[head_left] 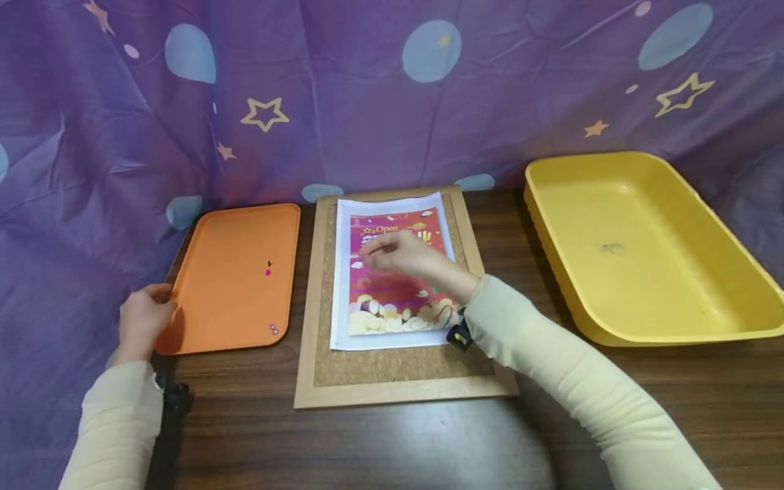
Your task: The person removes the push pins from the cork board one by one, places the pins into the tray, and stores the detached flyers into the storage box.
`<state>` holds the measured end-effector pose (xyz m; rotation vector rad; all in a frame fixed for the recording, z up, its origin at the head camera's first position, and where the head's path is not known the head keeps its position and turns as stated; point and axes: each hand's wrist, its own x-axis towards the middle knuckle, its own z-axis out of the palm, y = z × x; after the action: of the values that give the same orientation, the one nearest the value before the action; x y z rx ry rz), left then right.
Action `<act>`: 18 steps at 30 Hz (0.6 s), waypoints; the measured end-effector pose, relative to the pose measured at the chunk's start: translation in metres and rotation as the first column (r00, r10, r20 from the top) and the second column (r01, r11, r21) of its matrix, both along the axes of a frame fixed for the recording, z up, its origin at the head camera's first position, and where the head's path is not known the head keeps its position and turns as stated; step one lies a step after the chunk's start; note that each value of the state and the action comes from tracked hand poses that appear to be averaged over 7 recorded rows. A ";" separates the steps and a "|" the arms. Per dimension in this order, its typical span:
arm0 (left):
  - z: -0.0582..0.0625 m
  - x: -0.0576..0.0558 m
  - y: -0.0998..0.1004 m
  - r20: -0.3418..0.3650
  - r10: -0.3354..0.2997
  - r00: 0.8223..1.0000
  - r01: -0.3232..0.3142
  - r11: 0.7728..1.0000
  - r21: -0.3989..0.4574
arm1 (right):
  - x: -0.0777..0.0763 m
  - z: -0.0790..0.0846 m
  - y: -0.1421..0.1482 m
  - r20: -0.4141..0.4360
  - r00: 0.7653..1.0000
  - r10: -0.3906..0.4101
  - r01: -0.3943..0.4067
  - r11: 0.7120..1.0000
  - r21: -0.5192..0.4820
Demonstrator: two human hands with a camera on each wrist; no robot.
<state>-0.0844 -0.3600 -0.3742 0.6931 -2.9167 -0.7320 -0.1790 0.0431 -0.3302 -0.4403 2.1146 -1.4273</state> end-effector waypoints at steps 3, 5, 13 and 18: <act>0.007 -0.007 0.013 -0.031 -0.027 0.999 0.027 0.999 0.020 | -0.008 0.001 0.021 -0.013 0.999 -0.053 0.053 0.999 0.013; 0.012 -0.013 0.025 -0.043 -0.046 0.998 0.048 0.998 0.049 | -0.012 0.000 0.035 -0.016 0.996 -0.085 0.085 0.996 0.019; 0.028 -0.026 0.078 -0.076 -0.197 0.978 0.207 0.965 0.160 | -0.018 -0.006 0.077 -0.025 0.985 -0.169 0.170 0.983 0.066; 0.032 -0.031 0.112 -0.086 -0.301 0.950 0.311 0.937 0.157 | -0.016 -0.011 0.094 -0.013 0.971 -0.239 0.239 0.969 0.056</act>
<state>-0.1156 -0.2484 -0.3421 0.2171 -2.9637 -1.0183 -0.1948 0.1372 -0.3409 -0.1716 2.2681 -1.4918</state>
